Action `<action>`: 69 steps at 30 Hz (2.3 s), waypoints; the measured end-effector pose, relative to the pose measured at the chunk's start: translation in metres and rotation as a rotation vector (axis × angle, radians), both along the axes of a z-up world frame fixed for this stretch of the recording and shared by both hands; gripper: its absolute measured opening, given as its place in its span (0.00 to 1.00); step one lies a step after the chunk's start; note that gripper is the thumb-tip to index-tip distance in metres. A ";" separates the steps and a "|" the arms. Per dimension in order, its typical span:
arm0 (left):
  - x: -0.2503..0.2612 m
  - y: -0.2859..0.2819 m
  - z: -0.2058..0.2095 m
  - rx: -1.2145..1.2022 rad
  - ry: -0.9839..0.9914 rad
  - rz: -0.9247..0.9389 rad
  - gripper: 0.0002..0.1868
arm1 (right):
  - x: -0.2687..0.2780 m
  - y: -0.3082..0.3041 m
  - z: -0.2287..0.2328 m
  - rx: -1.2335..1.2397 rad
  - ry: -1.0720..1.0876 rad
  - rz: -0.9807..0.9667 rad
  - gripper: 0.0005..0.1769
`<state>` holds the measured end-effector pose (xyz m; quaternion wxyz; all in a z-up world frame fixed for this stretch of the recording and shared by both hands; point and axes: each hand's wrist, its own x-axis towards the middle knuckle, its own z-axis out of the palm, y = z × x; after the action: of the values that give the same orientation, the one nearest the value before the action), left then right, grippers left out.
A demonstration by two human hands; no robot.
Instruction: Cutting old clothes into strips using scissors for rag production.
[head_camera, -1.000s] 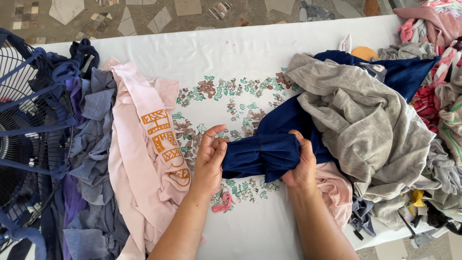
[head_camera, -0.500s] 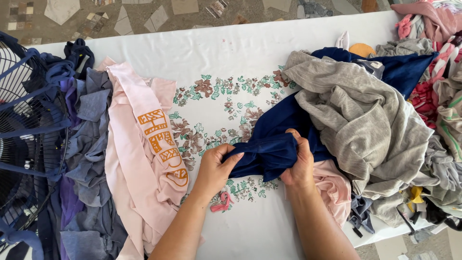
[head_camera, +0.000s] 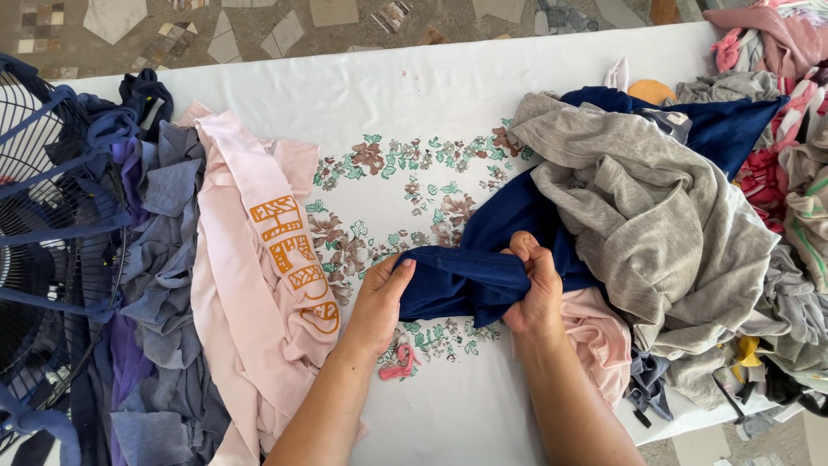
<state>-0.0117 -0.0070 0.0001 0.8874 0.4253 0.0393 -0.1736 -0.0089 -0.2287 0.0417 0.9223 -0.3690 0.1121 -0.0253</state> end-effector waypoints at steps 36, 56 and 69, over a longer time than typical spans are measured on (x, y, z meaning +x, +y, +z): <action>0.005 0.042 0.010 -1.004 -0.184 -0.159 0.15 | 0.034 -0.337 0.068 -1.264 -0.578 -1.229 0.12; 0.010 0.056 0.027 -0.828 -0.018 0.147 0.26 | 0.094 -0.065 0.056 -2.172 0.277 -0.126 0.21; 0.009 0.044 0.055 -0.228 -0.145 0.217 0.41 | -0.036 0.073 0.157 -1.699 -0.870 0.361 0.16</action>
<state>-0.0025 0.0374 0.0552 0.9440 0.3264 0.0012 -0.0489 -0.0444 -0.1555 0.1985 0.2993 -0.8821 -0.3524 -0.0903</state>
